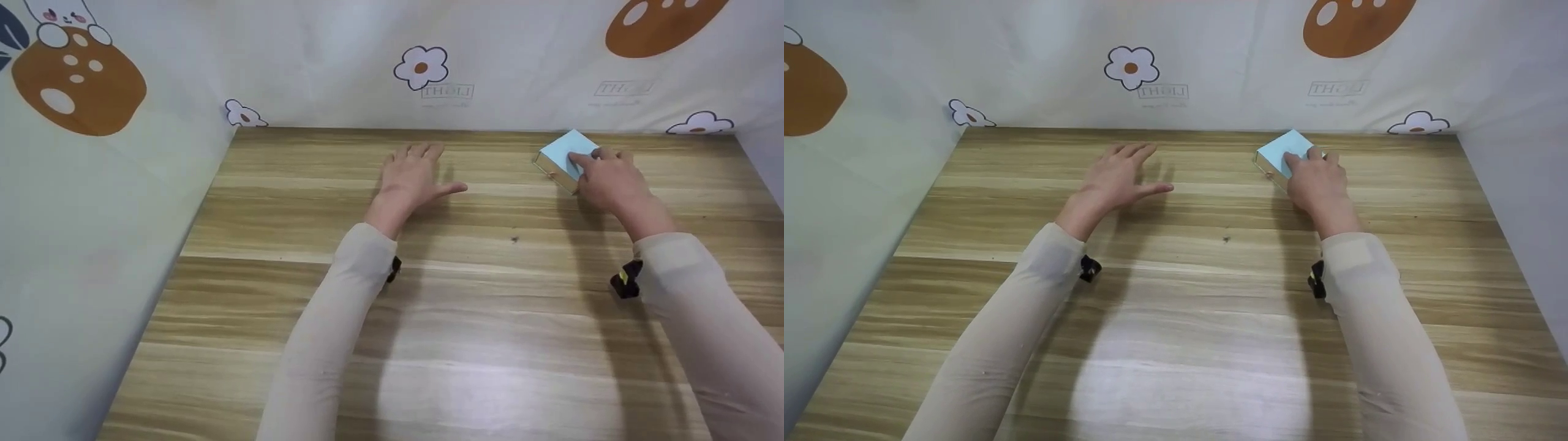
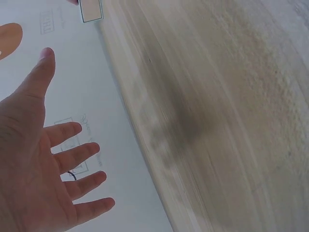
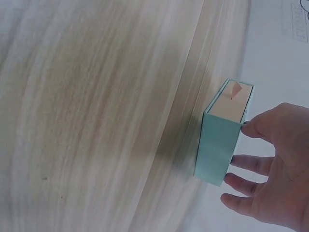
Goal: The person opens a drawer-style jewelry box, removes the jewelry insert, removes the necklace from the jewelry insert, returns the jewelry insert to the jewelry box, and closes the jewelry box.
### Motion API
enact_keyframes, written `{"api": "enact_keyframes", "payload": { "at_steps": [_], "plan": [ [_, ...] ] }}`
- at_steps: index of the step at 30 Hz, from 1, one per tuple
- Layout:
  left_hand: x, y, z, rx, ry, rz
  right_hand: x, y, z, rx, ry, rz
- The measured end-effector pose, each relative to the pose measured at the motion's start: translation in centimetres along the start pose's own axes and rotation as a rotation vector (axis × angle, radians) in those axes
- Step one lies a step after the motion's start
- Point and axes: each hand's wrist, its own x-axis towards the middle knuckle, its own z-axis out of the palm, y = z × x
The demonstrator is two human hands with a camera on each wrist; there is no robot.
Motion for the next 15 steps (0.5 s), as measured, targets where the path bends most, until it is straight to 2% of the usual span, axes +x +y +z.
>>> {"api": "enact_keyframes", "payload": {
  "at_steps": [4, 9, 15],
  "plan": [
    [0.0, 0.2, 0.0, 0.011, -0.013, -0.005, -0.4, -0.7, 0.1, -0.012, 0.014, -0.023],
    [0.0, 0.5, -0.1, -0.006, -0.023, 0.003, -0.8, -1.4, 0.4, 0.026, 0.043, -0.056],
    [-0.1, 0.9, -0.1, -0.057, 0.010, 0.017, -1.1, -2.4, 0.2, 0.057, 0.016, -0.064]
  ]
}}
